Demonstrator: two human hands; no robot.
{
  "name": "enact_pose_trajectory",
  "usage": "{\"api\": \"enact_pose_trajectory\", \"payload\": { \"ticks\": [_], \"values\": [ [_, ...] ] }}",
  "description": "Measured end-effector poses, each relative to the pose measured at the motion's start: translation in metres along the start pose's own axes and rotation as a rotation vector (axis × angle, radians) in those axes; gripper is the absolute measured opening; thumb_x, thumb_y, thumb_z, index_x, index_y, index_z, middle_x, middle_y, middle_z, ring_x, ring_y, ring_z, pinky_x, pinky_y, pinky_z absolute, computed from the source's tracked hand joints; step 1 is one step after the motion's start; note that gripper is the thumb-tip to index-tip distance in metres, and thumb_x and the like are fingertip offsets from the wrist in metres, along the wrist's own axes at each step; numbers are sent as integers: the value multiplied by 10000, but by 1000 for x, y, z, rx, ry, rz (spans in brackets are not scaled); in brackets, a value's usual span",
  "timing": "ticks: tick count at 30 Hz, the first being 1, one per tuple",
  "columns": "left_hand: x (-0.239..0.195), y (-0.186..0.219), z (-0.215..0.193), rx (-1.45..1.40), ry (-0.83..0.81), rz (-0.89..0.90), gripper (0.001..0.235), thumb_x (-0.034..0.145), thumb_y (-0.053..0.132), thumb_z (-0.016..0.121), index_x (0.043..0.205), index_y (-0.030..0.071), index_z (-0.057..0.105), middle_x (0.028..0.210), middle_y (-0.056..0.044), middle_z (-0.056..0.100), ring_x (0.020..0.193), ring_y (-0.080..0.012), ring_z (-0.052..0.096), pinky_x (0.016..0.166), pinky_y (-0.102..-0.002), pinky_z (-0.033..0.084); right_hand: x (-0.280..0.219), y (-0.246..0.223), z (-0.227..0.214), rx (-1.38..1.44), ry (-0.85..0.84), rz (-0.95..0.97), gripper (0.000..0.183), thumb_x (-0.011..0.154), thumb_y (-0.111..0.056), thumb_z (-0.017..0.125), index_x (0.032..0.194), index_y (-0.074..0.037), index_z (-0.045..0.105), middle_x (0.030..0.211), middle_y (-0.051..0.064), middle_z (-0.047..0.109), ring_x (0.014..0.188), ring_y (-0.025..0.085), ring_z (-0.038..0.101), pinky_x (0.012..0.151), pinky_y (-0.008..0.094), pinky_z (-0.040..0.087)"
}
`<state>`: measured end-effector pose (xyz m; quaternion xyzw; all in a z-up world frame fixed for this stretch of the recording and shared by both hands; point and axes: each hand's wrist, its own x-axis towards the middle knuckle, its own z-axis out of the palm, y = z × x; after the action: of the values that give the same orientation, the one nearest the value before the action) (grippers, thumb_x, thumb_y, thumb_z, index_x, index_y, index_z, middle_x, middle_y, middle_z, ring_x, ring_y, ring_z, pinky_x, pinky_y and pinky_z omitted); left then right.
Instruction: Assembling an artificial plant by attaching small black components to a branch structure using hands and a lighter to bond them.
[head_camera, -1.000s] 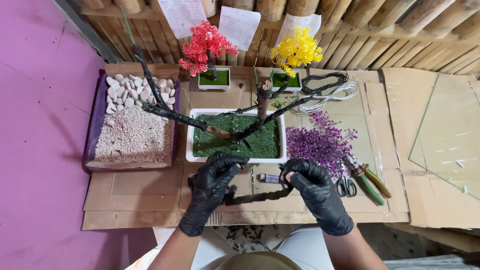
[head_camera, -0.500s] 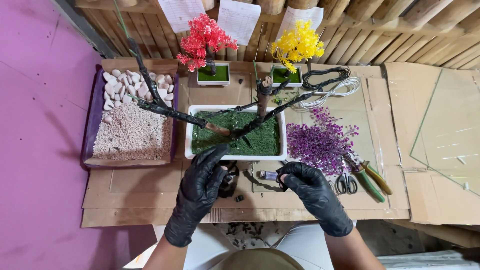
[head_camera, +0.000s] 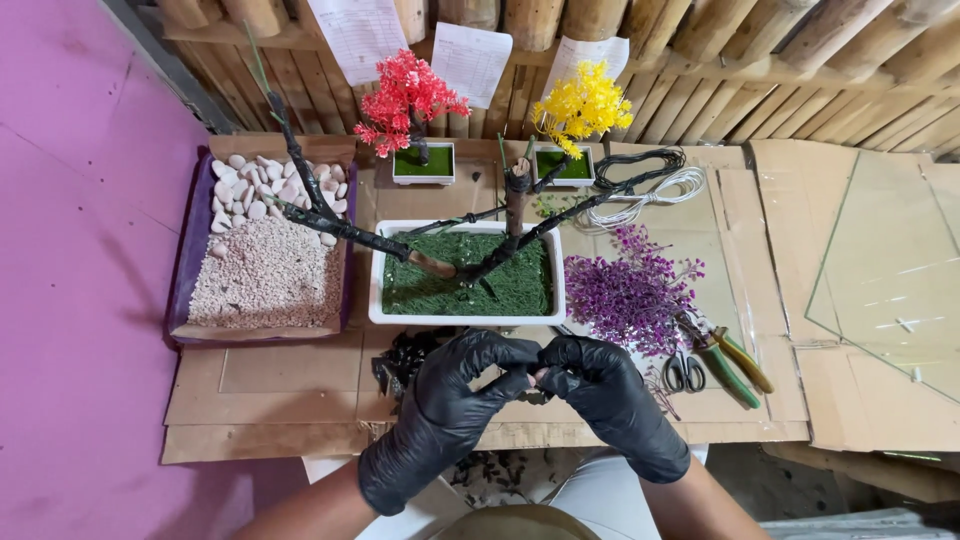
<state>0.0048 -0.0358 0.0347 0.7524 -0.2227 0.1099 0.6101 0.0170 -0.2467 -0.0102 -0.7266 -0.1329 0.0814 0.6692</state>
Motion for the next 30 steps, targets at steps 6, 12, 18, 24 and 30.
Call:
{"api": "enact_pose_trajectory", "payload": {
  "ticks": [6, 12, 18, 24, 30],
  "values": [
    [-3, -12, 0, -133, -37, -89, 81, 915, 66, 728, 983, 102, 755, 967, -23, 790, 907, -168, 768, 860, -325, 615, -1, -4, -3, 42, -69, 50, 116, 883, -151, 764, 837, -47, 787, 821, 76, 763, 758, 196, 717, 679, 350, 591],
    [-3, -9, 3, -74, 45, -93, 74, 911, 78, 711, 970, 114, 737, 942, -24, 770, 869, -185, 747, 822, -341, 618, 1, -28, 4, 60, -66, 141, 109, 865, -61, 765, 764, -25, 781, 833, 92, 759, 781, 196, 714, 729, 331, 566],
    [-6, -7, -3, -202, 135, -166, 151, 1010, 191, 612, 1024, 105, 735, 1034, -48, 786, 997, -207, 762, 944, -366, 615, 4, -27, 2, 28, -28, 171, 136, 905, -96, 727, 784, -40, 753, 782, 44, 718, 742, 159, 614, 708, 340, 491],
    [-8, 15, -13, -81, 153, -448, 526, 1028, 450, 357, 1206, 173, 768, 1279, -26, 790, 1214, -168, 736, 1028, -276, 552, 9, -27, 4, 33, -28, 159, 83, 875, -89, 753, 858, -13, 782, 930, 114, 812, 828, 197, 709, 736, 363, 589],
    [-11, -19, 3, -357, 79, -382, 362, 940, 221, 688, 1282, 105, 705, 1294, -81, 761, 1163, -199, 738, 1013, -362, 603, 12, -37, 8, -45, -50, 154, 81, 869, -60, 750, 812, -19, 791, 849, 82, 779, 752, 175, 685, 685, 337, 555]
  ]
}}
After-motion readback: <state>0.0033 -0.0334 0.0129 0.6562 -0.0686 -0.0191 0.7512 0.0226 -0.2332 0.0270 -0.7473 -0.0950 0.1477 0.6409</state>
